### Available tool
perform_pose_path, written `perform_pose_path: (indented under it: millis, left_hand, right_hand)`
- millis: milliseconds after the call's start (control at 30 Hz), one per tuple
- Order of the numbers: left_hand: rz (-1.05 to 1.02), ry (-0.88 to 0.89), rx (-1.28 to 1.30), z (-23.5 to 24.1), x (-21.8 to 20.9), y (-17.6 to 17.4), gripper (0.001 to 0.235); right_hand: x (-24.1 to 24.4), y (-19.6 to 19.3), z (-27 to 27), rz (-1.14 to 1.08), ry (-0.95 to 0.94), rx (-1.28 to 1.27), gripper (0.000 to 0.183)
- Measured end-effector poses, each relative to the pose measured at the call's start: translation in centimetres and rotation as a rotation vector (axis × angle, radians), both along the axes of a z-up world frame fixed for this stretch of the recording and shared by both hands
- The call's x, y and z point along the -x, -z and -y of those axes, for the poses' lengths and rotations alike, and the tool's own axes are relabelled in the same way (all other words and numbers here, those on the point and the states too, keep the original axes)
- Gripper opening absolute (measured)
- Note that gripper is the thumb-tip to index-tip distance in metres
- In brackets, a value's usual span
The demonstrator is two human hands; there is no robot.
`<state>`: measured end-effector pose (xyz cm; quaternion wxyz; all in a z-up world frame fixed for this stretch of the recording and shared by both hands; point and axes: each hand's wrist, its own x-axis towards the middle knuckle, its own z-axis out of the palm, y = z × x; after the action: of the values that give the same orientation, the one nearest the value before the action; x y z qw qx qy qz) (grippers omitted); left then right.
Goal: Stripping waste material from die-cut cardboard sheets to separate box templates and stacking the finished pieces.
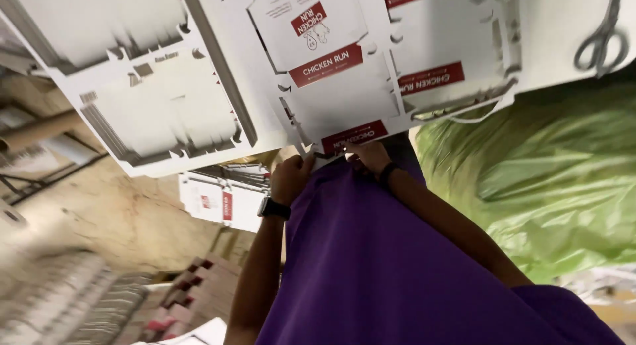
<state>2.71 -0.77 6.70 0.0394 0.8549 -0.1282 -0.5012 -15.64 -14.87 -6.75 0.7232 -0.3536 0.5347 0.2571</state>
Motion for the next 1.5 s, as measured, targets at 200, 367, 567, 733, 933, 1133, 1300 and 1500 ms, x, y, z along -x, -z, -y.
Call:
perform_pose_path:
  millis: [200, 367, 567, 733, 933, 1133, 1300, 1500]
  left_hand:
    - [0.391, 0.484, 0.140, 0.6, -1.0, 1.7, 0.049]
    - [0.261, 0.814, 0.643, 12.7, -0.1, 1.1, 0.063]
    - [0.093, 1.045, 0.276, 16.3, 0.8, 4.9, 0.123]
    - [0.020, 1.036, 0.205, 16.7, 0.7, 5.1, 0.123]
    - [0.081, 1.046, 0.297, 15.4, 0.5, 7.6, 0.120]
    - [0.095, 1.025, 0.288, 15.5, 0.9, 7.5, 0.116]
    - [0.071, 0.991, 0.259, 15.8, 0.8, 7.4, 0.116]
    - [0.162, 1.031, 0.211, 15.7, 1.8, 6.3, 0.111]
  right_hand:
    - [-3.0, -2.3, -3.8, -0.190, 0.509, -0.036, 0.057]
    - [-3.2, -0.5, -5.8, -0.100, 0.677, 0.147, 0.048]
    - [-4.1, -2.7, -5.5, -0.171, 0.742, 0.217, 0.030]
    - [-4.9, -6.9, -3.9, -0.111, 1.407, -0.247, 0.046]
    - [-6.3, -9.3, -2.9, 0.047, 1.636, -0.402, 0.033]
    - [-6.8, -10.3, -2.4, -0.198, 1.453, -0.211, 0.040]
    - [-5.8, -10.2, -2.9, -0.171, 1.480, -0.208, 0.042]
    - [-6.3, -13.0, -2.6, -0.121, 1.503, -0.216, 0.049]
